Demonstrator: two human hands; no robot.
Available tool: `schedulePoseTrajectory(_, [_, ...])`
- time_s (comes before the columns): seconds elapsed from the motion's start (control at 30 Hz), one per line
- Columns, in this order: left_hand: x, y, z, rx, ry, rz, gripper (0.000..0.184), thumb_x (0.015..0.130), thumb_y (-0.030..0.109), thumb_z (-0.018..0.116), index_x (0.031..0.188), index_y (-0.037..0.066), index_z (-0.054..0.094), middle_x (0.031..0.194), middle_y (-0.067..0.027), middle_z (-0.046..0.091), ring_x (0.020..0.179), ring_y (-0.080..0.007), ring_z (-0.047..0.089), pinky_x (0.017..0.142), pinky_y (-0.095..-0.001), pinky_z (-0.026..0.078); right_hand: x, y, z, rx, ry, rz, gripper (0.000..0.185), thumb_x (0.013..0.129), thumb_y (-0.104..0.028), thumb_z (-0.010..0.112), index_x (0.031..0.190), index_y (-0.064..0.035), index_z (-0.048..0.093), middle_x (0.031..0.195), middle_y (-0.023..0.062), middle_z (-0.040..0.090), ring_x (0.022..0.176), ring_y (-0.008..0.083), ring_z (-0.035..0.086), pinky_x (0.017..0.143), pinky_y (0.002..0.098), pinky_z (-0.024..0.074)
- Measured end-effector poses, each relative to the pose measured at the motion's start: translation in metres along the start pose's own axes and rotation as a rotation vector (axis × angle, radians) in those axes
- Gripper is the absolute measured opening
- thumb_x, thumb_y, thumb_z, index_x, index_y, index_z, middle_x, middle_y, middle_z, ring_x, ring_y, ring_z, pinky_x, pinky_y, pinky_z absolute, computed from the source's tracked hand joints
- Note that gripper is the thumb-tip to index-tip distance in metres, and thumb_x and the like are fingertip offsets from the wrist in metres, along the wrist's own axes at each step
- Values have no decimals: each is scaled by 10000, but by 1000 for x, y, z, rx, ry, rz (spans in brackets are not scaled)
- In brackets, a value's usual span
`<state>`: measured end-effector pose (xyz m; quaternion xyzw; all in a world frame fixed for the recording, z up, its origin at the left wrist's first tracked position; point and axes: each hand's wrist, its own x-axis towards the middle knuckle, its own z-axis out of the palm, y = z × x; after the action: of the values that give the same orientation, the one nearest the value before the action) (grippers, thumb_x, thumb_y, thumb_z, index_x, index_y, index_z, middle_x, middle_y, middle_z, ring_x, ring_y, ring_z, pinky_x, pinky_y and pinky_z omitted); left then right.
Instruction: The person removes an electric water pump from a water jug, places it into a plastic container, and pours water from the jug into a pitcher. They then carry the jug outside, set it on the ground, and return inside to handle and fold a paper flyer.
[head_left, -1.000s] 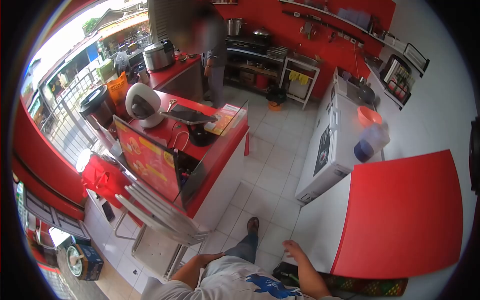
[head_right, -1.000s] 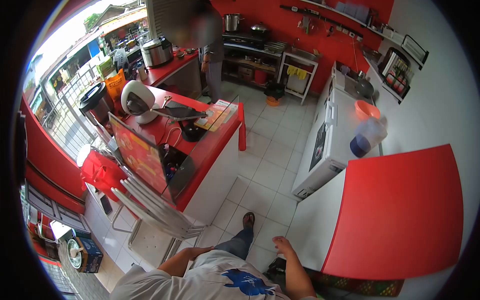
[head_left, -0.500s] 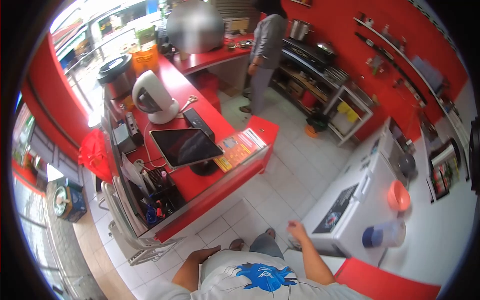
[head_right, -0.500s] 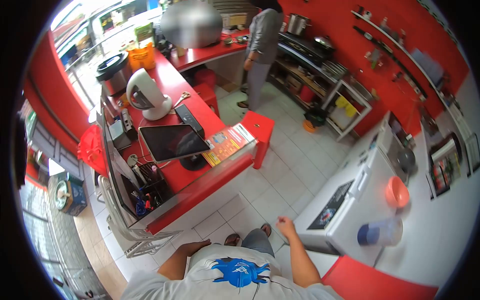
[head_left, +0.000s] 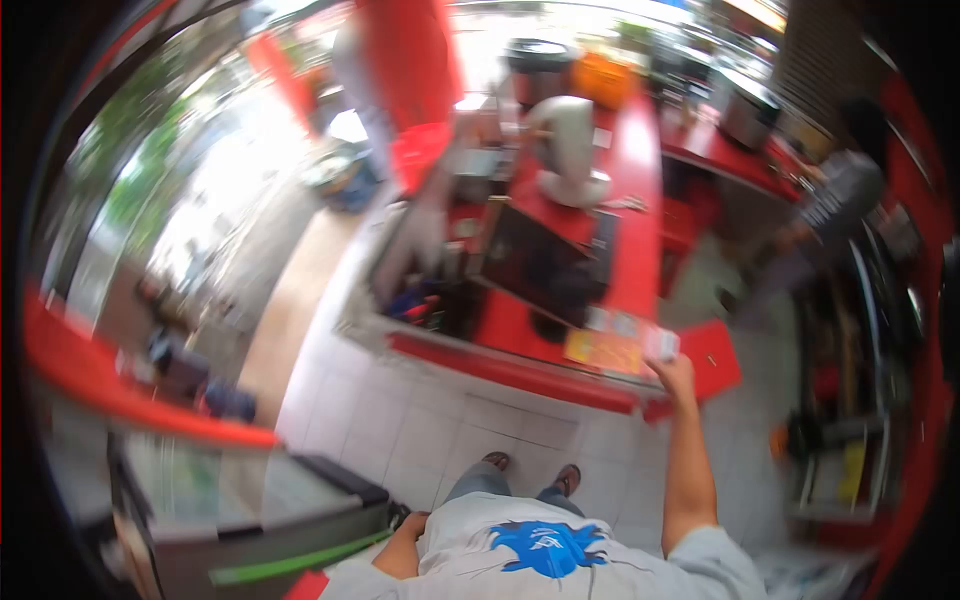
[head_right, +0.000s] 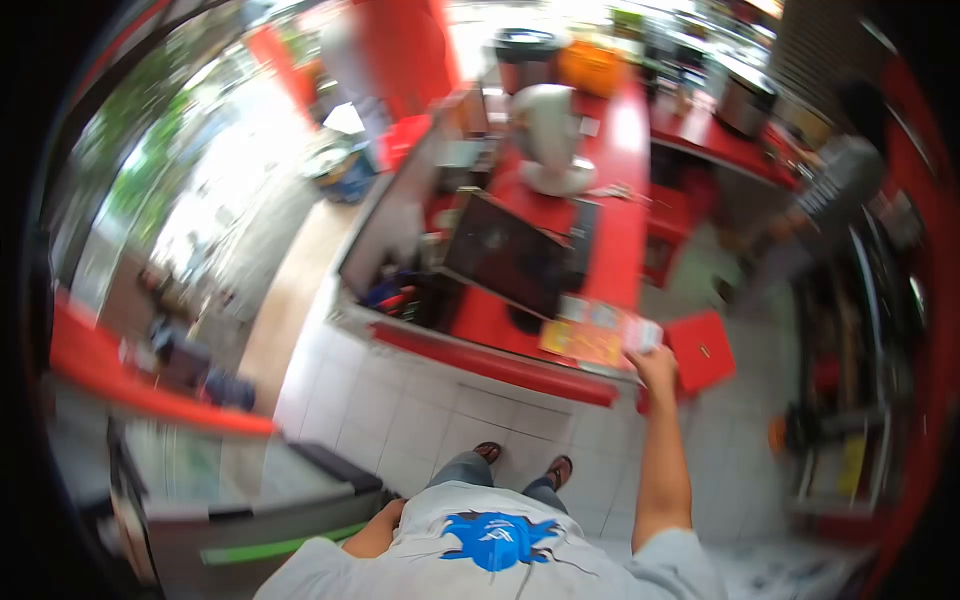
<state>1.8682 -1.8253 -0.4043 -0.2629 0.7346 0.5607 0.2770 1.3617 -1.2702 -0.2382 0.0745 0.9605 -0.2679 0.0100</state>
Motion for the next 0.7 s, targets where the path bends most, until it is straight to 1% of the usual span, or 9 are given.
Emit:
schedulePoseTrajectory(0.03, [-4, -22, 36, -103, 121, -95, 550, 824, 307, 685, 1304, 72, 555, 1195, -90, 630, 1073, -289, 601, 836, -440, 502, -7, -18, -14, 331, -100, -60, 482, 671, -475, 765, 737, 1, 731, 681, 170, 675, 655, 279, 678, 627, 389, 527])
schedulePoseTrajectory(0.07, [-6, -30, 63, -207, 213, -184, 538, 819, 299, 690, 1289, 67, 568, 1183, -91, 638, 1065, -286, 607, 834, -435, 505, 7, -3, 2, 287, -204, 59, 408, 667, -368, 779, 776, 22, 732, 690, 177, 689, 612, 234, 674, 600, 358, 519])
schedulePoseTrajectory(0.23, [-59, -10, 124, -548, 291, -502, 481, 793, 259, 718, 1213, 41, 633, 1119, -96, 676, 1026, -270, 635, 825, -410, 519, 12, 10, -1, 532, 95, -106, 235, 741, -191, 767, 797, 0, 642, 744, 49, 640, 699, 122, 591, 672, 284, 471])
schedulePoseTrajectory(0.3, [-90, 79, 112, -443, 341, -630, 425, 745, 247, 754, 1123, 59, 701, 1046, -117, 704, 913, -281, 670, 789, -410, 533, -2, -4, -19, 1126, -84, 6, 115, 829, -107, 689, 855, -60, 587, 819, 14, 616, 753, 97, 574, 689, 254, 455])
schedulePoseTrajectory(0.37, [-64, 32, 122, -381, 349, -571, 429, 742, 250, 752, 1129, 73, 701, 1052, -122, 703, 916, -278, 670, 783, -409, 535, -15, -22, -43, 1385, -127, 34, 84, 873, -53, 622, 913, -96, 562, 872, 11, 619, 795, 103, 591, 710, 235, 464])
schedulePoseTrajectory(0.43, [-36, -20, 130, -186, 344, -373, 468, 754, 293, 737, 1184, 119, 680, 1072, -125, 694, 895, -267, 671, 744, -415, 544, -16, -19, -57, 1405, -177, 43, 108, 878, -78, 619, 961, -118, 562, 929, 12, 628, 840, 126, 609, 754, 261, 487])
schedulePoseTrajectory(0.53, [-35, -15, 112, -187, 231, -372, 488, 779, 323, 706, 1223, 125, 656, 1076, -121, 690, 895, -264, 667, 740, -409, 544, -26, -25, -71, 1409, -253, 187, 144, 904, -169, 605, 1029, -154, 535, 1020, 1, 636, 936, 175, 629, 815, 352, 502])
schedulePoseTrajectory(0.63, [-46, 15, 74, -278, 250, -525, 502, 806, 340, 688, 1261, 138, 626, 1066, -106, 687, 871, -266, 659, 704, -414, 530, -39, -25, -82, 1327, -160, 253, 285, 922, -237, 583, 1185, -229, 474, 1159, -7, 592, 1023, 230, 623, 738, 424, 532])
schedulePoseTrajectory(0.7, [-39, 8, 43, -460, 289, -527, 519, 841, 352, 658, 1316, 163, 572, 1112, -83, 664, 865, -283, 646, 687, -419, 506, -55, -37, -97, 1407, -8, 228, 192, 919, -196, 589, 1097, -204, 519, 990, -16, 601, 901, 247, 629, 706, 436, 529])
